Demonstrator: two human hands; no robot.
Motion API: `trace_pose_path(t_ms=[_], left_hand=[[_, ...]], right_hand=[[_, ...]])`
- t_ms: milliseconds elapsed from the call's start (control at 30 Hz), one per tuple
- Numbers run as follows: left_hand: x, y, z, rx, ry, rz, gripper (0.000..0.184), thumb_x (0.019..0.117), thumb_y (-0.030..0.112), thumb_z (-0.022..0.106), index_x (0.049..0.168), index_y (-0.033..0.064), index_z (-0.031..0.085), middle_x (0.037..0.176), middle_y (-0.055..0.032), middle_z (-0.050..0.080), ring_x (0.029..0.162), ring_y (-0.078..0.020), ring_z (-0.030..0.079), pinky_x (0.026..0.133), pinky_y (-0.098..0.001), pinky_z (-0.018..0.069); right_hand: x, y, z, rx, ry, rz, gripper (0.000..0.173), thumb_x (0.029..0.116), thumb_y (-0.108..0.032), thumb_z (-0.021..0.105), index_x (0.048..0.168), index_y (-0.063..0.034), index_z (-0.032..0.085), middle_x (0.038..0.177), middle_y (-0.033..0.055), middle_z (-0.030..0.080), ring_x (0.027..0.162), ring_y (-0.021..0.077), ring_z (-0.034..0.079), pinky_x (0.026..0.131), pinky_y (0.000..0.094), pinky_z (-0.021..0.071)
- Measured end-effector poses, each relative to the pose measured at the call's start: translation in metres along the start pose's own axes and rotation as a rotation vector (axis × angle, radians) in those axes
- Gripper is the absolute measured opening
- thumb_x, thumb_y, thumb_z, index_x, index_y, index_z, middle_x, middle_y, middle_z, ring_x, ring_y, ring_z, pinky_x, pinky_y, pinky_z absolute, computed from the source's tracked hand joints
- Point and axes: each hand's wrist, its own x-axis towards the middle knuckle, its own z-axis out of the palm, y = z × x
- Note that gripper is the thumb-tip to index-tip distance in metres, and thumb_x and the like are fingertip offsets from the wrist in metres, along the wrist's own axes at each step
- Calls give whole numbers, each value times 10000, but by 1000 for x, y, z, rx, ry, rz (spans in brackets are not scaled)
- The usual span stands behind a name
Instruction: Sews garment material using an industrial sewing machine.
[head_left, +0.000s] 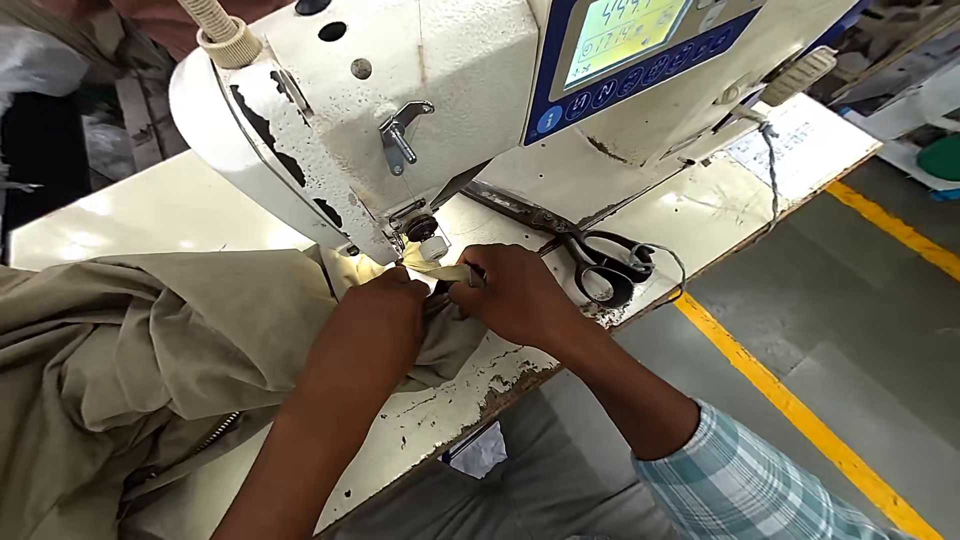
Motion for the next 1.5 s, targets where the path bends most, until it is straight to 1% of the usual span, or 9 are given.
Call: trace_pose_path(t_ms=[467,700,800,967,1200,1267,1367,1433,1500], left_hand=[[0,-2,6,-91,20,45,181,956,92,639,1063,85,785,889,-62,659,735,-218,671,614,-424,580],[-10,1,13,-75,61,20,29,858,39,713,836,59,717,1404,-138,600,695,-289,704,587,-498,595],[-10,-4,16,-76,48,44,96,899,86,672,917,92,766,1317,-67,672,721,-267,711,613,-504,599],[-10,-5,15,-66,53,23,134,922,108,657,972,112,781,1264,-60,695,762,-263,723,619,-495,603],[-11,6,23,-132,91,-27,131,909,68,663,966,96,777,1317,-101,656,814,-270,720,649,-478,605],[-11,7,24,-118,112,-53,148,920,87,659,1001,109,781,1302,-132,640,766,-276,709,621,-472,602],[-11,5,24,-120,101,-62,150,931,108,664,1024,101,781,1163,-119,667,741,-268,691,618,-473,599],[-11,7,21,-131,80,-57,75,892,83,664,878,82,738,1108,-101,672,694,-243,679,584,-457,587],[-8,6,16,-144,62,-45,129,911,99,647,960,77,763,1088,-80,662,719,-221,674,591,-435,586]], right_hand=[[-6,5,5,51,72,-19,134,956,-292,632,967,-174,695,667,-36,588,603,128,581,543,374,459],[-35,-16,3,24,52,-320,242,1048,-267,503,908,-155,666,679,-37,538,579,107,533,497,317,439],[-23,-8,-19,30,-142,-325,428,1108,-375,421,890,-134,700,680,-9,563,619,139,563,555,367,468],[48,2,-12,95,29,-277,238,1033,-243,589,1072,-46,717,894,95,692,812,238,671,750,493,543],[60,-10,5,5,195,-209,172,832,-222,750,804,-76,662,723,63,609,705,256,619,594,486,446],[55,-3,-1,117,161,-235,135,890,-198,732,890,-69,690,766,54,647,717,217,641,644,467,504],[26,-2,-14,189,39,-208,359,942,-479,695,1016,-128,710,851,-6,688,750,130,670,667,400,569],[2,-9,-14,49,-12,-154,434,924,-612,657,1047,-200,706,880,-56,708,758,93,681,642,369,572],[-3,-9,-12,-55,-2,-161,348,941,-504,670,1068,-182,708,891,-34,709,733,128,669,616,396,548]])
